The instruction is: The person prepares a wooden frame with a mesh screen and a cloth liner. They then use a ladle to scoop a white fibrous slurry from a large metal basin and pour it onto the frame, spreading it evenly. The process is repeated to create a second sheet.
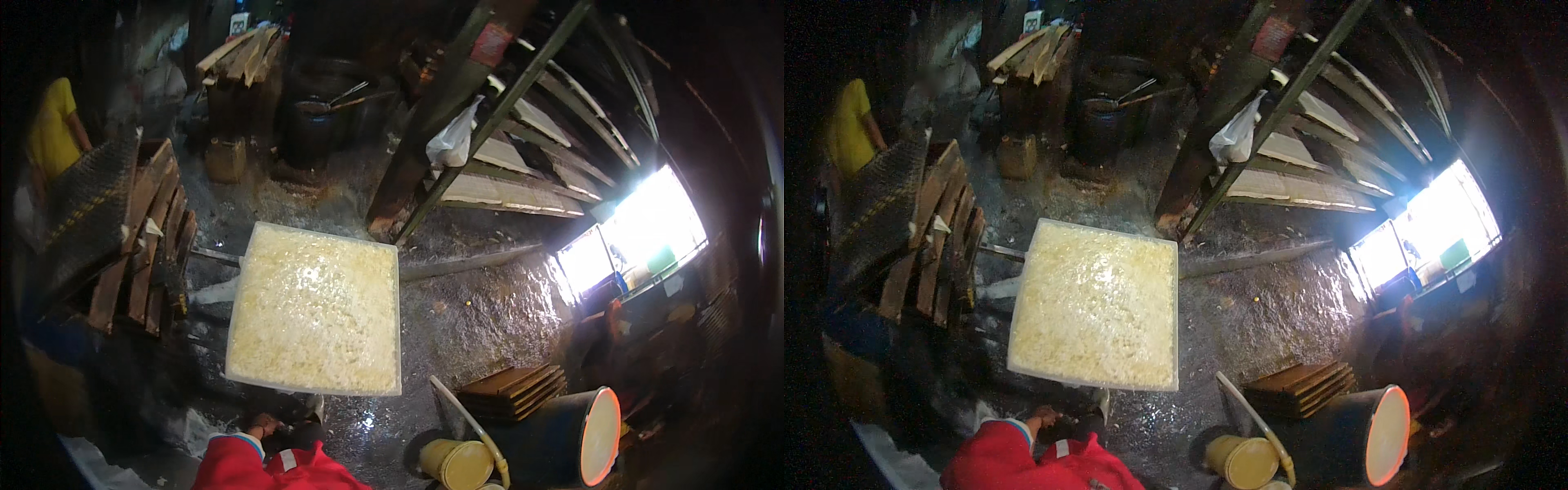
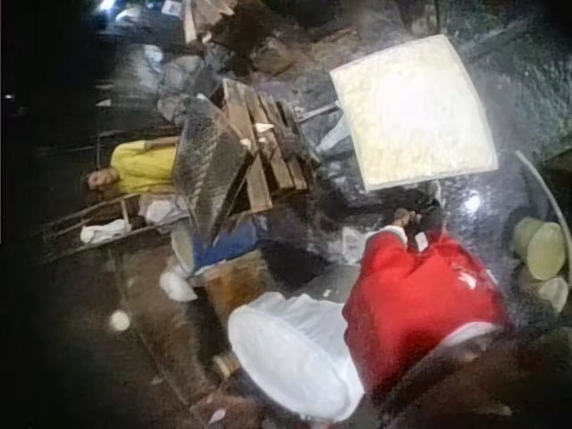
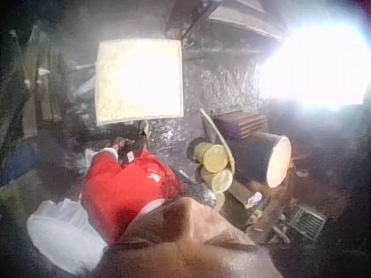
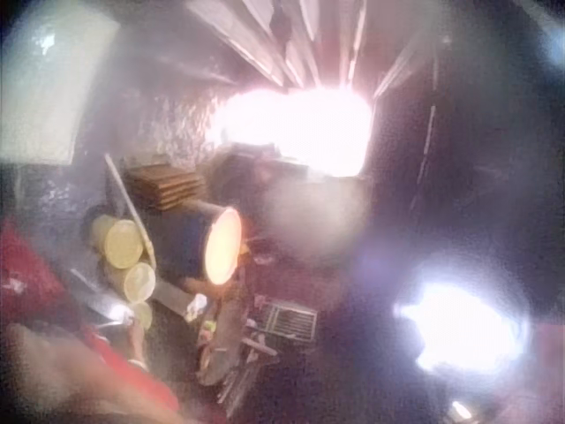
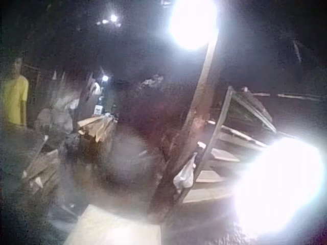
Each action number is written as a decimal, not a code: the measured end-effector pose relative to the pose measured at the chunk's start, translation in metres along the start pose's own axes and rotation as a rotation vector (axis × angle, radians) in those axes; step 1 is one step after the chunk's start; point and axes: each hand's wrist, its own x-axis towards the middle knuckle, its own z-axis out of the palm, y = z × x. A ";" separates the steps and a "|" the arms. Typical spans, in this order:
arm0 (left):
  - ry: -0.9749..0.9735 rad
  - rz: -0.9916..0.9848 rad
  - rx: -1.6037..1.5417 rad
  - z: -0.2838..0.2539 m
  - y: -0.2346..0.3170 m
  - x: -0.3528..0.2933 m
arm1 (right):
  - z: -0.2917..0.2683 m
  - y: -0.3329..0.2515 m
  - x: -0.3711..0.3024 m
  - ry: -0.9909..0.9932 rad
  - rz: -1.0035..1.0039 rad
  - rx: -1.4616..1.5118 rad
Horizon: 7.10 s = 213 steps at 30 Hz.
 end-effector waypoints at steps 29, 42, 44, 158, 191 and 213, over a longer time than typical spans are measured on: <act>-0.014 0.034 -1.238 0.051 0.145 0.033 | 0.099 -0.116 0.149 -0.566 -0.176 -0.255; 0.201 0.376 -2.028 0.032 0.188 -0.141 | 0.328 -0.102 0.163 -1.191 -0.138 0.185; 0.177 0.469 -2.163 0.041 0.184 -0.165 | 0.335 -0.103 0.150 -1.214 -0.062 0.284; 0.152 0.348 0.330 -0.502 0.486 0.291 | 0.502 -0.552 0.637 -0.865 -0.716 -0.097; 0.886 0.437 1.031 -0.654 0.359 0.108 | 0.219 -0.534 0.676 -0.179 -0.873 -0.954; 1.434 0.422 -0.461 -0.287 0.020 -0.109 | 0.075 -0.122 0.420 0.174 -0.454 0.210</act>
